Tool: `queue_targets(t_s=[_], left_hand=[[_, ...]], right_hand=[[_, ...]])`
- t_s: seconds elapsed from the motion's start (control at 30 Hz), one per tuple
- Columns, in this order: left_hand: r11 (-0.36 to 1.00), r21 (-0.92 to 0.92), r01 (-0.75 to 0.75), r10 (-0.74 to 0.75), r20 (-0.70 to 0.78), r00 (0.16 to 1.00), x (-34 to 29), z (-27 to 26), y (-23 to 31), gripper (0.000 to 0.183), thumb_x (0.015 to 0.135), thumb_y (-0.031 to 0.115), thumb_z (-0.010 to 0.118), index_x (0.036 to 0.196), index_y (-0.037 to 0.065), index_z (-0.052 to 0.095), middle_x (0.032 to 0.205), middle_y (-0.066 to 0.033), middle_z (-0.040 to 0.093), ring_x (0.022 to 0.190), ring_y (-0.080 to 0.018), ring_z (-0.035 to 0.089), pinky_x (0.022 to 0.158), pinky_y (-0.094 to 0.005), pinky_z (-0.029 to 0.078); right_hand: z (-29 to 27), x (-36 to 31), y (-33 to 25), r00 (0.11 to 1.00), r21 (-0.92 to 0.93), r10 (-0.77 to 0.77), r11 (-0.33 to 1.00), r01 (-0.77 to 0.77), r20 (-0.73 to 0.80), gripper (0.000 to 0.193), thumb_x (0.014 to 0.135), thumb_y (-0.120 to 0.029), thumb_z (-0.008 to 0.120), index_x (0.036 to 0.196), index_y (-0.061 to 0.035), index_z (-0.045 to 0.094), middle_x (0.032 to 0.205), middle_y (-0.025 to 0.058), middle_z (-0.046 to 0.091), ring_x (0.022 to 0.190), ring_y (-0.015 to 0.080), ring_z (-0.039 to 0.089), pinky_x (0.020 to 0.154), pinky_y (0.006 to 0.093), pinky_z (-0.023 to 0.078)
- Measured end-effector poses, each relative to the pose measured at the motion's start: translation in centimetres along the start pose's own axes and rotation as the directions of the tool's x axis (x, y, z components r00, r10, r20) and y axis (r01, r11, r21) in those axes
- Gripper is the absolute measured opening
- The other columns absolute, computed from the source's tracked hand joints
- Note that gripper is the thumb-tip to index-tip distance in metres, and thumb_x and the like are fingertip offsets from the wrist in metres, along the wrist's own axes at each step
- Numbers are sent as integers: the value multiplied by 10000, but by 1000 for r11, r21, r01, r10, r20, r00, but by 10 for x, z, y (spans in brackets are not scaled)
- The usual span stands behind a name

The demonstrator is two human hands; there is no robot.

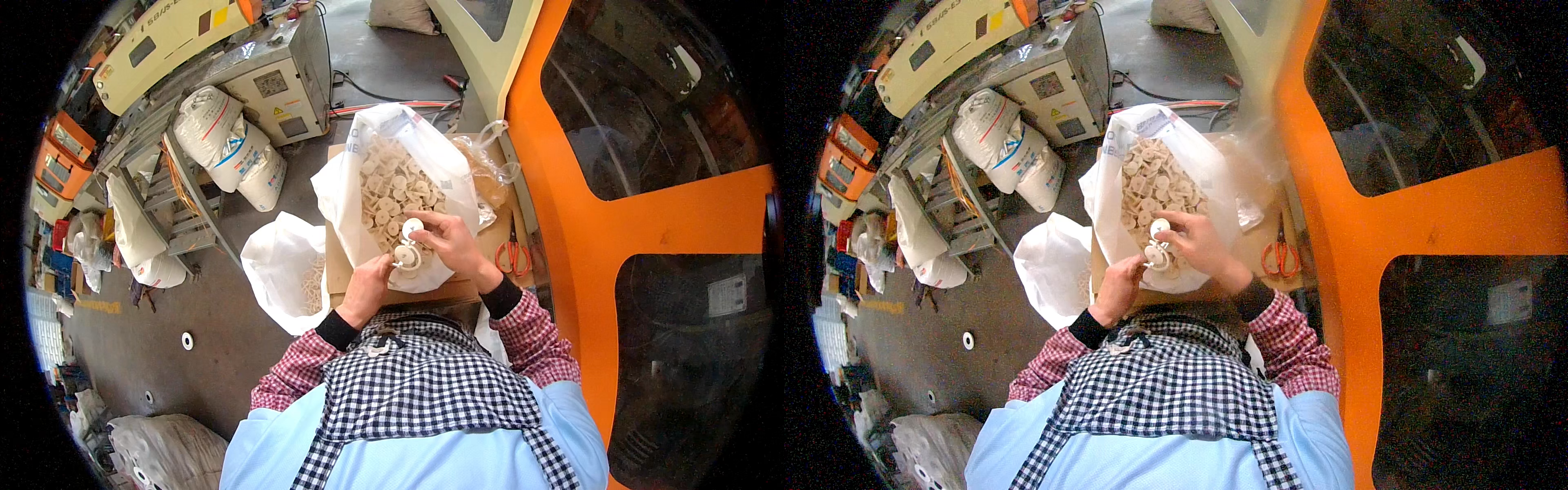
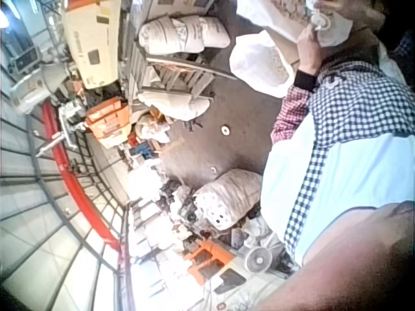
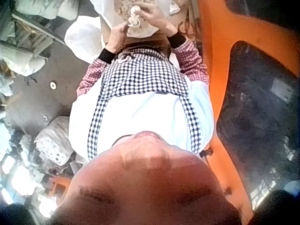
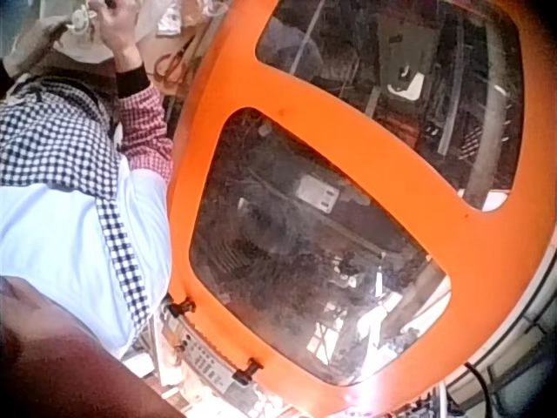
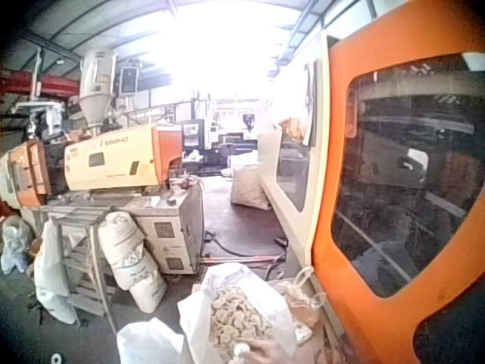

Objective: The person assembles small white plastic components by hand, inserting pieces into a larger ring-like part. They repeatedly place the assembled units into a hopper on an orange industrial machine, then return to the table to continue assembling more parts from a bag.

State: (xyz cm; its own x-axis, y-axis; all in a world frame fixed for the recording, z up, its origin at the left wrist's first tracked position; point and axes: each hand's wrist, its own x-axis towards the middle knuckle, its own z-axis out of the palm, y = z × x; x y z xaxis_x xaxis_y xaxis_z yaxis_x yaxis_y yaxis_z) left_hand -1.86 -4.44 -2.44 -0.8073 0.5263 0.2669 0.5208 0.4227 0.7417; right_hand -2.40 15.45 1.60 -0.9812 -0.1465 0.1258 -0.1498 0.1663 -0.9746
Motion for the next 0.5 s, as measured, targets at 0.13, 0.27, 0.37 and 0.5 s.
queue_targets(t_s=[0.13, 0.27, 0.37, 0.5], left_hand=[[983, 186, 4, -10, 30, 1000, -2, 0, -3, 146, 798, -1, 503, 939, 11, 541, 797, -168, 577, 766, -339, 586, 670, -396, 478], [957, 289, 5, -18, 42, 999, -1, -6, 1, 202, 766, -13, 509, 964, 14, 537, 820, -148, 573, 775, -323, 590, 678, -385, 486], [946, 325, -7, 0, 23, 1000, 0, -11, 7, 212, 760, -15, 510, 969, 12, 534, 825, -145, 570, 777, -320, 591, 677, -383, 486], [944, 330, -6, -3, 26, 1000, 1, -10, 6, 213, 759, -20, 505, 968, 10, 534, 821, -149, 567, 780, -321, 589, 675, -384, 485]], right_hand=[[0, -3, 4, 998, -124, -30, 992, 23, -55, 352, 854, -88, 603, 1184, 26, 551, 1001, 69, 638, 867, 98, 577, 760, 224, 476], [1, -5, 7, 998, -135, -46, 990, 41, -39, 340, 889, -131, 569, 1192, 19, 538, 1070, 77, 607, 929, 103, 556, 802, 236, 458], [-3, -5, 18, 984, 30, 99, 994, -104, 147, 331, 924, -191, 523, 1191, 5, 524, 1100, 63, 576, 994, 114, 519, 858, 252, 423], [-7, -8, 16, 963, 151, 92, 980, -133, 253, 325, 941, -236, 495, 1168, -5, 522, 1073, 41, 567, 1011, 122, 499, 881, 259, 396]])
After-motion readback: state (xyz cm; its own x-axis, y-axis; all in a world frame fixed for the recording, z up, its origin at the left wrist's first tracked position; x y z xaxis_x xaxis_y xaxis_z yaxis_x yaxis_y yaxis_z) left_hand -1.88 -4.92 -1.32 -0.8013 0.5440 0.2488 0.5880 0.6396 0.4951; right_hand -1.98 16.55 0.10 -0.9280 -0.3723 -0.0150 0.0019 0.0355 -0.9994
